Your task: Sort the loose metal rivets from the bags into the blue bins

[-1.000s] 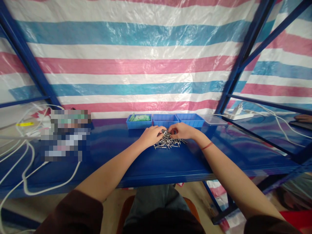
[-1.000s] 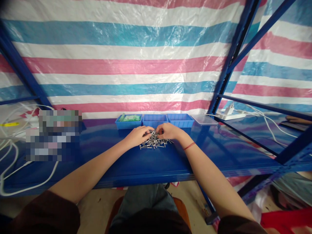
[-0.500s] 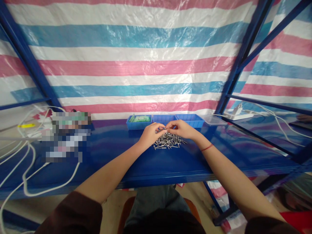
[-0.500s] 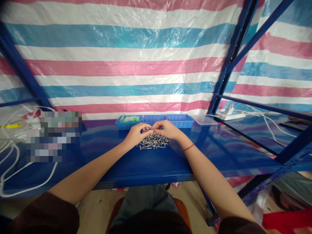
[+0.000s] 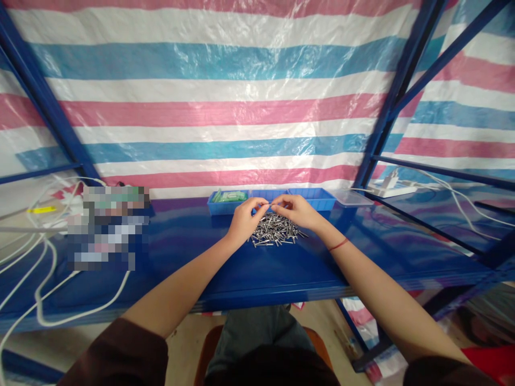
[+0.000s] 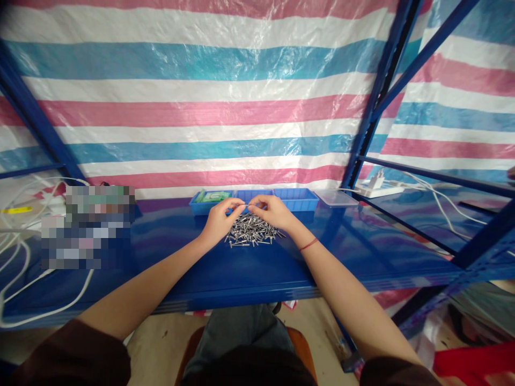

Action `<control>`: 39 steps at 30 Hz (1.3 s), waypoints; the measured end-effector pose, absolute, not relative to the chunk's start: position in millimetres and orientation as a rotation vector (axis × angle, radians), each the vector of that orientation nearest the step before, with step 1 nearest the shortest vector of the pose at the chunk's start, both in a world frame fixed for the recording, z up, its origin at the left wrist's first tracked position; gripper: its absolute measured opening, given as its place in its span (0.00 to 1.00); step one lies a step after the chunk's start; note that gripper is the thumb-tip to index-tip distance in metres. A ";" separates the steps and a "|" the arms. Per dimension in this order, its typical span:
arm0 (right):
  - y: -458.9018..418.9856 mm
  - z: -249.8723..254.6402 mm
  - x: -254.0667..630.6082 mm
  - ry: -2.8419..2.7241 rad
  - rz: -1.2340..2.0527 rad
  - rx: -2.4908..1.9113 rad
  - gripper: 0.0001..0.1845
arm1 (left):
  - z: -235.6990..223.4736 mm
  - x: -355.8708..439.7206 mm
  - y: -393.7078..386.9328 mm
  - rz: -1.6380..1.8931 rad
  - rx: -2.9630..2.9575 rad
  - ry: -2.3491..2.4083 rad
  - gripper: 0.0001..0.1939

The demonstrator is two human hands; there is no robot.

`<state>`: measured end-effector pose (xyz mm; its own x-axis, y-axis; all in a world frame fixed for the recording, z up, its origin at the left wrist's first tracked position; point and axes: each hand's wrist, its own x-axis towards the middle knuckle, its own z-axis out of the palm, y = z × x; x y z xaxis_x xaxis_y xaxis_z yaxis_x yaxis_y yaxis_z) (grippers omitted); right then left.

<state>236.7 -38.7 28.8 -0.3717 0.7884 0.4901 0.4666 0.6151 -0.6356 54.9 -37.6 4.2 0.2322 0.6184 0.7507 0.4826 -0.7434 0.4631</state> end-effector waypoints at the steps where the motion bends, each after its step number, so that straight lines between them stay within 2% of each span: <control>1: -39.4 29.0 235.8 -1.994 0.489 -0.981 0.13 | 3.9 54.9 -37.1 1.541 2.344 1.084 0.06; 10: -45.2 30.8 231.4 -1.941 0.286 -0.879 0.08 | 1.7 53.7 -31.2 1.543 2.301 1.079 0.08; 16: -48.6 33.8 231.2 -1.992 0.204 -0.829 0.08 | -1.0 52.2 -27.3 1.441 2.363 1.005 0.08; 23: -41.8 29.7 227.5 -2.099 0.170 -0.882 0.03 | 2.9 57.8 -34.9 1.414 2.296 1.060 0.11; 28: -14.3 21.6 224.9 -1.928 -0.018 -1.131 0.07 | 3.0 59.4 -34.2 1.437 2.158 1.170 0.13; 31: 1.2 17.7 230.4 -1.860 -0.236 -1.412 0.10 | -2.1 57.7 -30.4 1.310 2.233 1.226 0.16; 34: 5.2 18.2 239.8 -1.906 -0.377 -1.541 0.13 | -7.6 56.1 -28.2 1.164 2.400 1.208 0.14; 36: 1.0 21.2 246.4 -2.014 -0.354 -1.491 0.12 | -9.5 55.4 -28.4 1.081 2.496 1.216 0.12; 39: -9.5 24.6 255.6 -2.303 -0.068 -1.386 0.09 | -9.8 54.8 -30.5 0.991 2.555 1.262 0.12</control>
